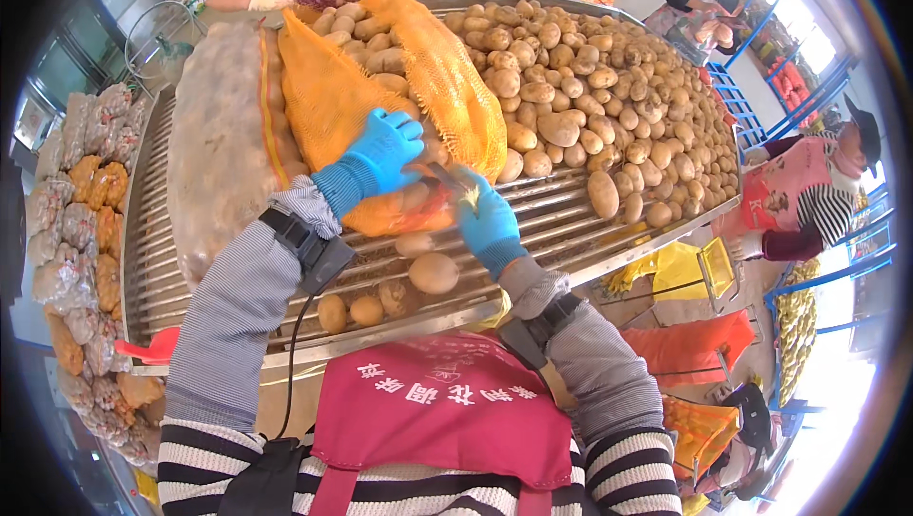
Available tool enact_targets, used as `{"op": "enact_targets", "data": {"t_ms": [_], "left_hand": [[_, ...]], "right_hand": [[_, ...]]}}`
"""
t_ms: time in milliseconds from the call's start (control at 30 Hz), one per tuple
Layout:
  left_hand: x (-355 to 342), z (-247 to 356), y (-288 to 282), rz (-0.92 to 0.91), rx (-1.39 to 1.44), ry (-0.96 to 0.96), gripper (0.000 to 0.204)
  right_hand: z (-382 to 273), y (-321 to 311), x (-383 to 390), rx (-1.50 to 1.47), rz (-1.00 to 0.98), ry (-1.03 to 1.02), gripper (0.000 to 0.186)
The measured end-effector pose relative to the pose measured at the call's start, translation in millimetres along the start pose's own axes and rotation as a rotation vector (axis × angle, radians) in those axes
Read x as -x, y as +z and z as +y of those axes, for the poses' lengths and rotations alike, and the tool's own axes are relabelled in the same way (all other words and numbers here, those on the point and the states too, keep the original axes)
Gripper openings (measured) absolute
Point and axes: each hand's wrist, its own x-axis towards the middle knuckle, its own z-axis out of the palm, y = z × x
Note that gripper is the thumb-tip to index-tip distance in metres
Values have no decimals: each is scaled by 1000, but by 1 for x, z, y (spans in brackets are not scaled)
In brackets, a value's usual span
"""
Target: Opening mesh and plastic bags of potatoes with a utility knife and emptying them onto a metal sorting table.
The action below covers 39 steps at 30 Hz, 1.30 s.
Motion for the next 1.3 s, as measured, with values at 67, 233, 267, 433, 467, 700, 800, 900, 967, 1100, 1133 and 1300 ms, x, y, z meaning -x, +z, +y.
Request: {"op": "enact_targets", "data": {"t_ms": [67, 233, 267, 433, 467, 700, 800, 900, 967, 1100, 1133, 1300], "left_hand": [[5, 0, 9, 95, 45, 8, 23], [15, 15, 14, 218, 3, 38, 16], [17, 20, 14, 221, 3, 42, 16], [21, 51, 7, 205, 5, -65, 20], [22, 55, 6, 214, 2, -58, 20], [22, 67, -18, 71, 116, -130, 27], [26, 70, -16, 138, 170, -122, 25], [31, 74, -12, 191, 194, -124, 20], [38, 75, -16, 201, 267, -128, 14], [69, 67, -28, 202, 424, -199, 13], [71, 67, -27, 205, 426, -198, 13], [74, 79, -18, 297, 612, -362, 19]], "right_hand": [[-10, -2, 7, -47, -27, 114, 45], [-9, -5, 8, 17, -45, 106, 48], [-10, -5, 8, 66, -44, 70, 48], [-18, -8, 12, 144, -39, 33, 38], [-17, -7, 13, 149, -29, 29, 38], [-42, -12, -3, 465, -205, -56, 37], [-49, -4, -10, 590, -252, -70, 32], [-53, -13, -3, 648, -331, -90, 28], [-71, -27, 7, 682, -501, -56, 30], [-73, -32, 27, 525, -279, -235, 37], [-74, -36, 25, 529, -278, -235, 37], [-67, -41, 29, 594, -386, -175, 38]]}}
